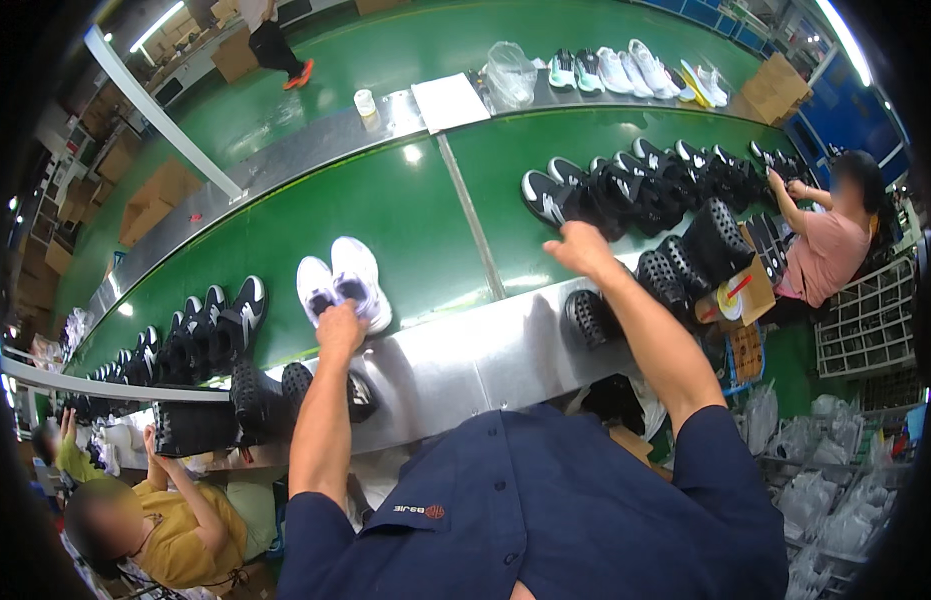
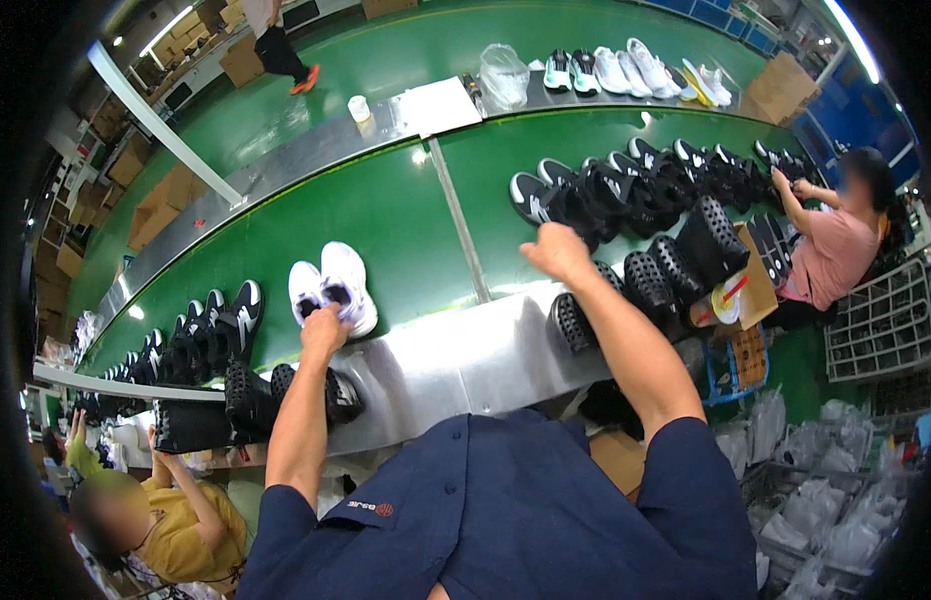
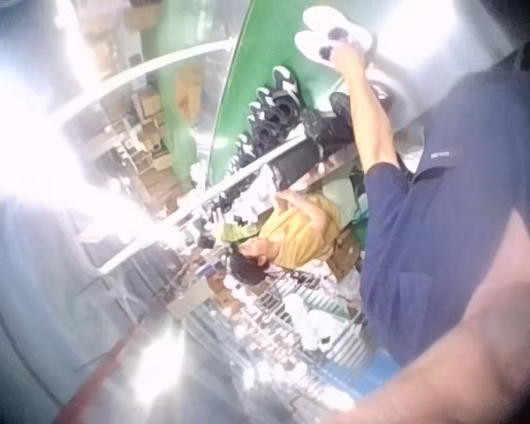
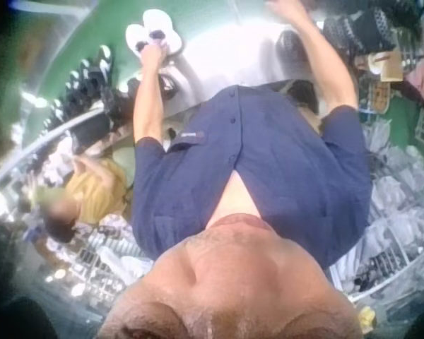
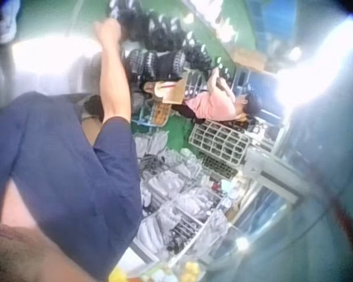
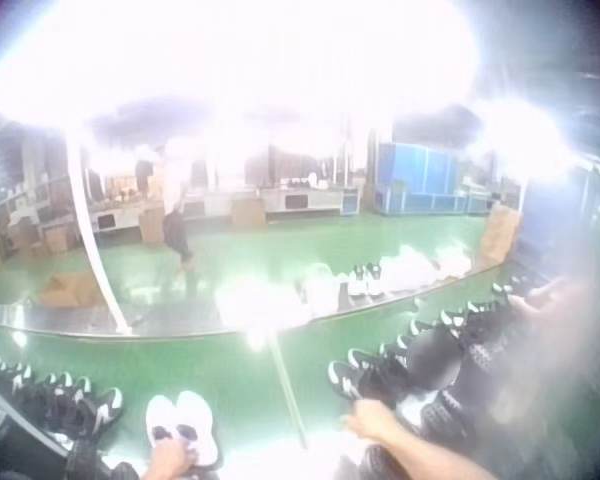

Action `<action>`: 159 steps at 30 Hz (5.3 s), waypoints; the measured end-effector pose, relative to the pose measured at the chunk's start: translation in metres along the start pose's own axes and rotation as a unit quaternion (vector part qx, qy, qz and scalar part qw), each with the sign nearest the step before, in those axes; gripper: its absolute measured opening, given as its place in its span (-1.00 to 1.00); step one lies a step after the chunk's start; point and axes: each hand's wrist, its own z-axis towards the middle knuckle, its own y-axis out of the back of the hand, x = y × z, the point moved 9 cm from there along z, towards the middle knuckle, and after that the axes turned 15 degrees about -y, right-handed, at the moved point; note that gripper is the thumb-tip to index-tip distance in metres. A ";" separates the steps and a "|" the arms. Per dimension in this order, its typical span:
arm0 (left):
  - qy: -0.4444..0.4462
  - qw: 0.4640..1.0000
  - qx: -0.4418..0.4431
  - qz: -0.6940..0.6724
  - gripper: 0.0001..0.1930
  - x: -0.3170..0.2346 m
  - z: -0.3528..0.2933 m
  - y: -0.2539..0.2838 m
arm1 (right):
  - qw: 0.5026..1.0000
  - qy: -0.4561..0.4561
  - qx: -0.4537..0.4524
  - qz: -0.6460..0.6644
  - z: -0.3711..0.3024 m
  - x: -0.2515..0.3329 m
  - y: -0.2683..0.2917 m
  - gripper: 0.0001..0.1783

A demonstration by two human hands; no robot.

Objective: The person inserts plastic shoe inserts into sneakers and fastens the shoe straps by hand on an assembly line.

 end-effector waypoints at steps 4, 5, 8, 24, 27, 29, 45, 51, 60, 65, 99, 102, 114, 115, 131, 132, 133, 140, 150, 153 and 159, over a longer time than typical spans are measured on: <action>-0.078 0.991 -0.107 0.010 -0.55 -0.049 -0.067 0.067 | 0.993 -0.114 -0.004 -0.031 0.046 -0.064 0.023 -0.58; -0.130 0.979 -0.156 -0.028 -0.56 -0.058 -0.075 0.078 | 0.990 -0.133 -0.011 -0.036 0.066 -0.075 0.022 -0.58; -0.150 0.955 -0.165 -0.197 -0.62 -0.087 -0.093 0.059 | 0.988 -0.135 -0.060 -0.053 0.117 -0.102 0.029 -0.56; -0.087 0.926 -0.190 -0.314 -0.74 -0.100 -0.164 0.019 | 0.991 0.045 0.041 -0.122 0.123 0.060 0.002 -0.51; -0.121 0.916 -0.185 -0.336 -0.61 -0.119 -0.125 0.030 | 0.984 0.074 0.102 -0.129 0.044 0.109 0.019 -0.54; -0.166 0.876 -0.225 -0.393 -0.43 -0.132 -0.099 0.040 | 0.970 0.091 0.132 -0.183 0.004 0.119 0.005 -0.52; -0.348 0.894 0.044 -0.279 -0.16 -0.171 -0.080 -0.013 | 0.991 0.073 0.072 -0.083 -0.169 0.072 -0.127 -0.75; -0.296 0.940 -0.095 -0.142 -0.42 -0.167 -0.111 -0.017 | 0.981 0.130 0.065 0.131 -0.191 0.050 -0.120 -0.78; -0.346 0.910 -0.212 -0.086 -0.88 -0.211 -0.076 -0.022 | 0.965 0.193 -0.065 0.164 -0.160 0.025 -0.113 -0.68; -0.224 0.947 0.011 -0.231 -0.77 -0.190 -0.003 -0.029 | 0.973 0.203 0.003 0.110 -0.139 0.047 -0.098 -0.77; -0.333 0.890 -0.224 -0.217 -0.81 -0.221 -0.070 -0.022 | 0.924 -0.217 -0.251 -0.190 -0.055 -0.305 0.215 -0.11; -0.314 0.899 -0.180 -0.246 -0.81 -0.220 -0.062 -0.022 | 0.915 -0.126 -0.296 -0.245 -0.053 -0.290 0.215 -0.29; -0.285 0.897 0.036 -0.336 -0.67 -0.225 -0.019 -0.042 | 0.969 0.013 0.244 0.034 -0.203 -0.041 -0.034 -0.36; -0.306 0.893 0.044 -0.328 -0.66 -0.227 -0.019 -0.042 | 0.970 -0.003 0.241 0.035 -0.201 -0.039 -0.040 -0.36; -0.144 0.913 0.008 -0.382 0.05 -0.254 -0.072 -0.066 | 0.994 -0.003 0.101 0.045 -0.138 -0.043 -0.110 -0.61; -0.173 0.911 -0.079 -0.367 0.08 -0.242 -0.069 -0.080 | 0.995 0.024 0.087 0.029 -0.138 -0.029 -0.115 -0.64; -0.107 0.935 -0.095 -0.326 -0.02 -0.229 -0.059 -0.099 | 0.995 0.036 0.092 0.027 -0.133 -0.022 -0.121 -0.64; -0.148 0.922 -0.099 -0.344 -0.28 -0.232 -0.089 -0.066 | 0.999 0.042 0.018 -0.021 -0.119 0.002 -0.103 -0.75; -0.028 0.930 -0.137 -0.339 -0.40 -0.156 -0.108 -0.081 | 0.994 0.095 0.048 -0.014 -0.110 -0.011 -0.138 -0.65; 0.011 0.926 -0.154 -0.344 -0.46 -0.161 -0.112 -0.071 | 0.988 0.047 0.145 -0.036 -0.140 0.019 -0.097 -0.42; -0.087 0.879 -0.351 -0.310 -0.77 -0.087 -0.196 0.021 | 0.979 0.046 0.195 0.028 -0.145 -0.058 -0.092 -0.55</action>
